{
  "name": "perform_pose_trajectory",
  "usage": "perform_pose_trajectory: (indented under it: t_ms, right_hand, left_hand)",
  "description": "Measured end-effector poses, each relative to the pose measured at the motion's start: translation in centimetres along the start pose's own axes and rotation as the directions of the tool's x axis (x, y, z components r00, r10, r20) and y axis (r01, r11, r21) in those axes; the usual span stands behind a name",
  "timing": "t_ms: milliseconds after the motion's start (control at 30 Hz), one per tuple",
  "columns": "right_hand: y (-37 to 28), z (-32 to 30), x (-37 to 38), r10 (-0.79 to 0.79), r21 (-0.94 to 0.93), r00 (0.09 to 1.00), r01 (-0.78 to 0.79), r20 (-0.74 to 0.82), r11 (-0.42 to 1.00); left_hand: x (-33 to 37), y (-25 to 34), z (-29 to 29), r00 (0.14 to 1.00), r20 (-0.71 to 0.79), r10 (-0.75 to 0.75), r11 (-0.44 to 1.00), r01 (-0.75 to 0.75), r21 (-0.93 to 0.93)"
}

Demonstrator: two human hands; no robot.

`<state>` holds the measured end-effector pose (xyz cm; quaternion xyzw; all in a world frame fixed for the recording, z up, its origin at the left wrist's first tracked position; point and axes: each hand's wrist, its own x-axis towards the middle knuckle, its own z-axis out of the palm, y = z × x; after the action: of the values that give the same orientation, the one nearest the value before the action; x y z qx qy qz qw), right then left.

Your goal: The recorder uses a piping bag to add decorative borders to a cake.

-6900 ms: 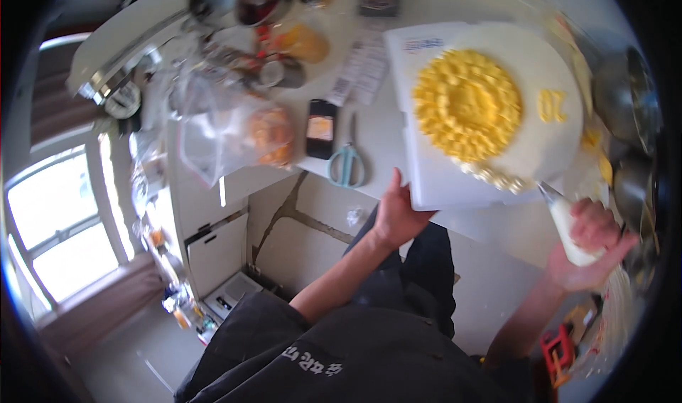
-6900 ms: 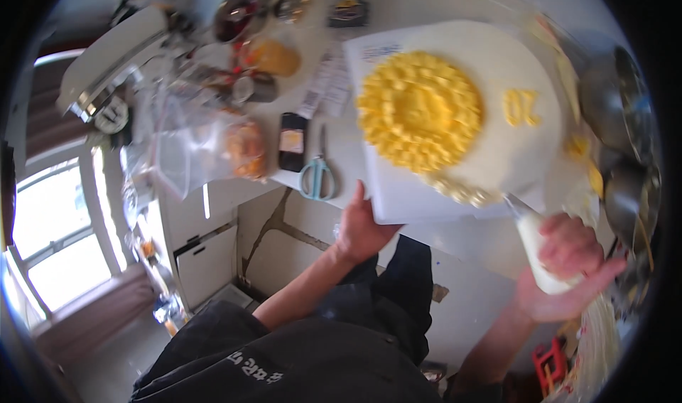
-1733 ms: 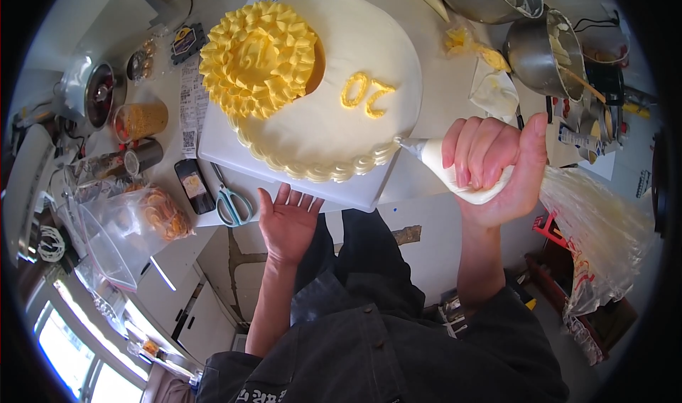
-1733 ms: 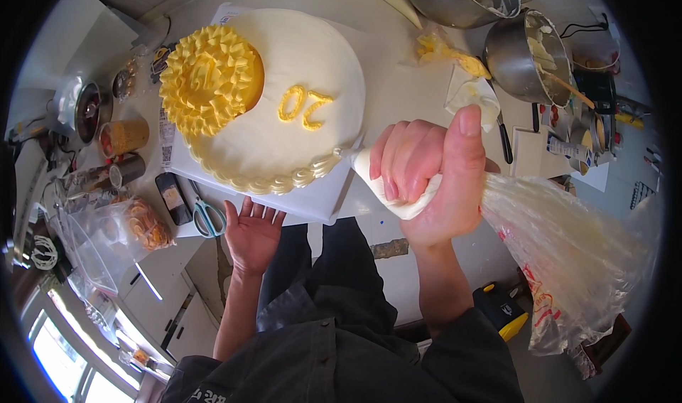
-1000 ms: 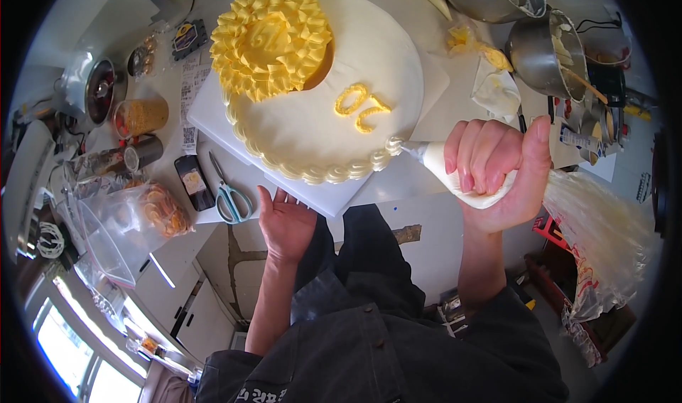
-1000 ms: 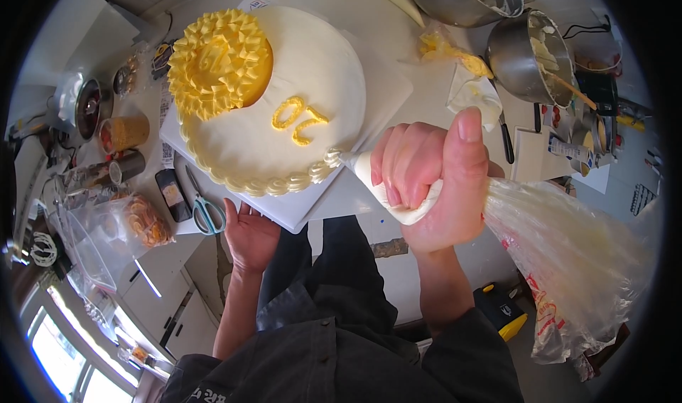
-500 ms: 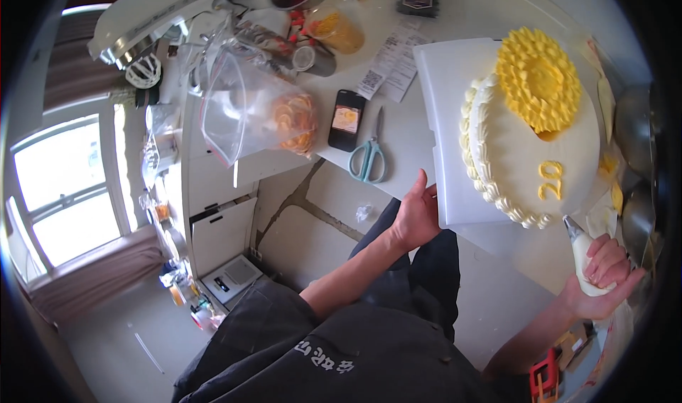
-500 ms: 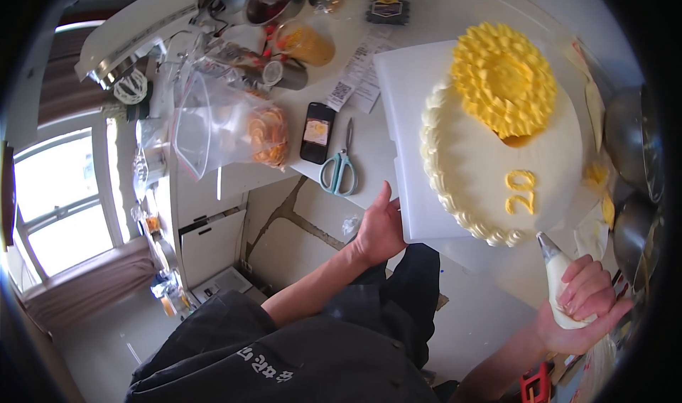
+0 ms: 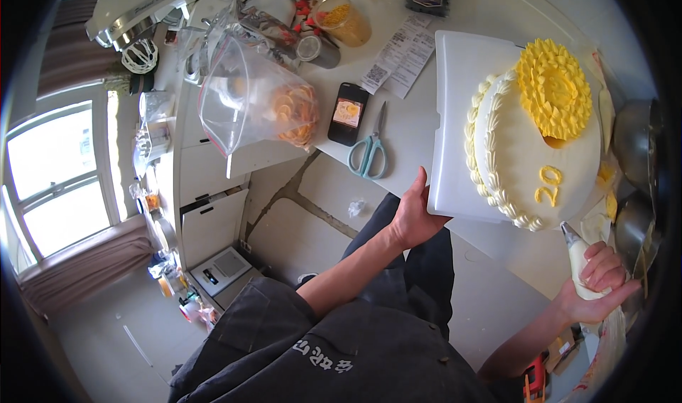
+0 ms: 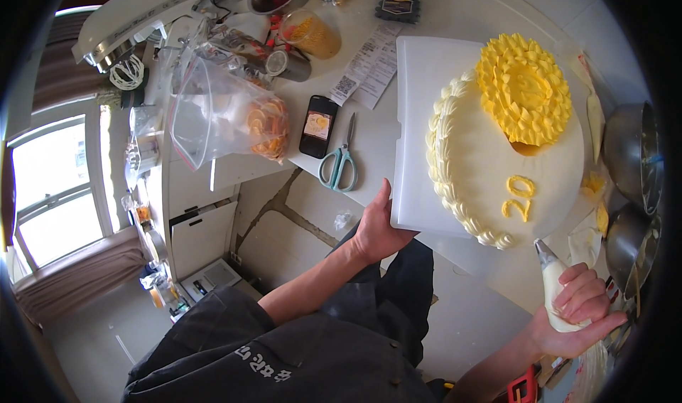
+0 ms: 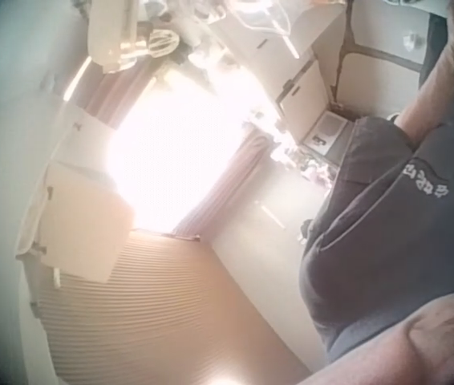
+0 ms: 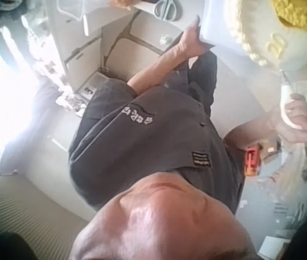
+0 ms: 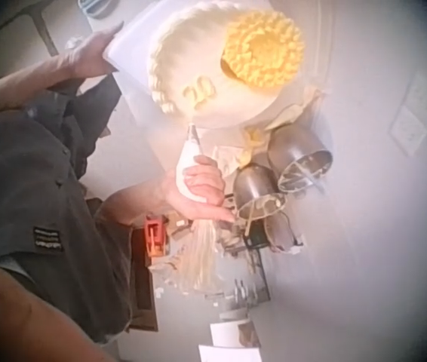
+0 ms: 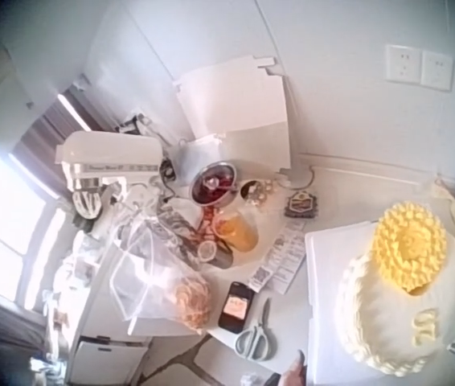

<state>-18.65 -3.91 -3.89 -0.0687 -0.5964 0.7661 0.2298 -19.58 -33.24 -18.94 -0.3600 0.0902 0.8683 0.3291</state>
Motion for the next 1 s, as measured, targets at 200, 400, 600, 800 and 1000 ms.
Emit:
perform_pose_trajectory:
  t_ms: [200,400,600,800,1000]
  right_hand:
    - [-0.5,0.3,0.0,-0.024,0.003,1.0,0.024,0.012,1.0]
    - [0.9,1.8,-0.1,-0.091,0.177,0.993,0.076,0.073,0.981]
    - [1.0,2.6,-1.2,-0.107,0.112,0.994,0.108,-0.013,0.988]
    - [1.1,3.0,-1.5,-0.045,0.092,0.999,0.048,-0.03,0.995]
    - [1.4,3.2,-1.7,-0.018,0.119,0.998,0.025,-0.063,0.993]
  left_hand:
    - [0.4,-1.0,0.9,0.999,0.047,0.02,0.999,-0.018,-0.037]
    - [0.9,-0.8,-1.1,0.876,0.102,0.472,0.487,-0.355,0.798]
    - [0.0,-0.1,1.9,0.992,0.025,0.123,0.99,-0.124,0.059]
    - [0.4,0.0,1.2,0.993,-0.028,0.113,0.99,-0.111,0.085]
    - [0.3,-0.2,1.1,0.993,-0.034,0.112,0.992,-0.109,0.071]
